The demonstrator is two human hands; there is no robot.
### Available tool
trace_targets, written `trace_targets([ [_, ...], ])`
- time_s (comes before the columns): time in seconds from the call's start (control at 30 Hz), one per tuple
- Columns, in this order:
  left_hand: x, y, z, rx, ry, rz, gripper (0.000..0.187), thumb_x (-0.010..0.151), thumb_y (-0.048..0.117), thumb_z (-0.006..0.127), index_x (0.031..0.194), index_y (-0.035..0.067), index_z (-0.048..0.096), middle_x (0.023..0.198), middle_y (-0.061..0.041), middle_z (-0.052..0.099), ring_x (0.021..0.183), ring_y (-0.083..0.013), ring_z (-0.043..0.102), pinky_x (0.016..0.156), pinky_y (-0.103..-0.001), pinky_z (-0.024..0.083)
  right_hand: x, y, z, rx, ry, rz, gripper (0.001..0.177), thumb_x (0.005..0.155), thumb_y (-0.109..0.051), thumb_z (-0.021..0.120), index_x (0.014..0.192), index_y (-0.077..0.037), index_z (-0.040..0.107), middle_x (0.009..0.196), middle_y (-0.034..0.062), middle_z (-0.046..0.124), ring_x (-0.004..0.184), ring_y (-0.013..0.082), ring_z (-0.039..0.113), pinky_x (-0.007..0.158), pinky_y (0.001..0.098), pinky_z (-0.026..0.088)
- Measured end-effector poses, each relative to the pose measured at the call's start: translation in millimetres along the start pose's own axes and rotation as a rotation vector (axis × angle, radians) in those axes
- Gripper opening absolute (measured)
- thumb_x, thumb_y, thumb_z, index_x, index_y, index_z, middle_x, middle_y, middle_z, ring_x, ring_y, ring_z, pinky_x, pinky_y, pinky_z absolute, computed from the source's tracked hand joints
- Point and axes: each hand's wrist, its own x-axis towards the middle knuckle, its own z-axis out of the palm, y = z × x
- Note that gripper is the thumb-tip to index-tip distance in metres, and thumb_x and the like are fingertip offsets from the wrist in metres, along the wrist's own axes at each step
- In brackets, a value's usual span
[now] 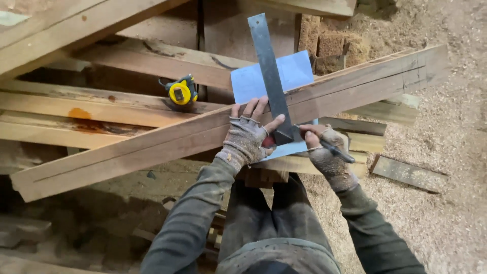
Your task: Measuring and marking layout lines on a wooden beam using a tape measure, combination square, and pencil.
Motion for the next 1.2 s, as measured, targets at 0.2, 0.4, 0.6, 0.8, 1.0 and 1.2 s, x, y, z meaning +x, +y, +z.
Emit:
trace_targets([
  [0.2, 0.0, -1.8, 2.3, -0.017, 0.053, 0.018, 0.103, 0.070, 0.060, 0.078, 0.159, 0.046, 0.027, 0.167, -0.016, 0.015, 0.153, -0.0379, 0.017, 0.115, -0.069, 0.019, 21.3, -11.3, 8.1, 0.003, 0.033, -0.132, 0.021, 0.098, -0.006, 0.064, 0.108, -0.015, 0.080, 0.088, 0.0134, 0.076, 0.091, 0.0327, 0.074, 0.086, 0.0438, 0.057],
  [0.4, -1.9, 0.1, 1.8, 0.023, 0.115, 0.021, 0.103, 0.069, 0.057, 0.078, 0.158, 0.044, 0.028, 0.166, -0.018, 0.019, 0.151, -0.0384, 0.022, 0.112, -0.068, 0.022, -2.1, 2.9, -0.9, -0.038, -0.034, -0.089, 0.021, 0.096, -0.010, 0.064, 0.107, -0.018, 0.081, 0.086, 0.0127, 0.077, 0.092, 0.0326, 0.074, 0.091, 0.0459, 0.057],
  [0.6, -4.9, 0.9, 1.9, -0.008, 0.100, 0.031, 0.099, 0.069, 0.057, 0.077, 0.157, 0.045, 0.033, 0.166, -0.015, 0.018, 0.152, -0.0367, 0.020, 0.113, -0.068, 0.022, 18.1, -6.1, 6.0, -0.106, 0.042, -0.096, 0.020, 0.100, -0.011, 0.063, 0.109, -0.014, 0.080, 0.090, 0.0202, 0.074, 0.096, 0.0411, 0.071, 0.094, 0.0522, 0.054],
  [0.8, -1.3, 0.7, -3.3, -0.009, 0.042, 0.008, 0.104, 0.065, 0.055, 0.081, 0.158, 0.044, 0.034, 0.168, -0.014, 0.015, 0.153, -0.0364, 0.018, 0.113, -0.069, 0.020, 37.5, 29.6, 32.2, -0.014, 0.092, -0.124, 0.023, 0.096, -0.010, 0.069, 0.112, -0.022, 0.080, 0.091, 0.0080, 0.076, 0.097, 0.0321, 0.073, 0.099, 0.0469, 0.054],
  [1.0, -3.9, 4.6, -6.0, -0.047, -0.045, -0.021, 0.107, 0.067, 0.057, 0.084, 0.159, 0.043, 0.031, 0.170, -0.015, 0.010, 0.156, -0.0372, 0.012, 0.118, -0.069, 0.014, -8.5, 35.0, 7.6, 0.021, -0.006, -0.076, 0.022, 0.097, -0.009, 0.067, 0.110, -0.019, 0.082, 0.087, 0.0083, 0.076, 0.090, 0.0266, 0.074, 0.090, 0.0402, 0.057],
  [1.2, -30.4, 24.8, 20.7, 0.043, 0.356, 0.072, 0.054, 0.085, 0.037, 0.073, 0.132, 0.011, 0.065, 0.145, -0.022, 0.055, 0.132, -0.0383, 0.054, 0.109, -0.065, 0.037, -28.3, 22.7, -15.1, 0.102, -0.102, 0.118, 0.023, 0.095, -0.009, 0.065, 0.111, -0.016, 0.082, 0.089, 0.0100, 0.078, 0.088, 0.0233, 0.074, 0.088, 0.0404, 0.058],
])
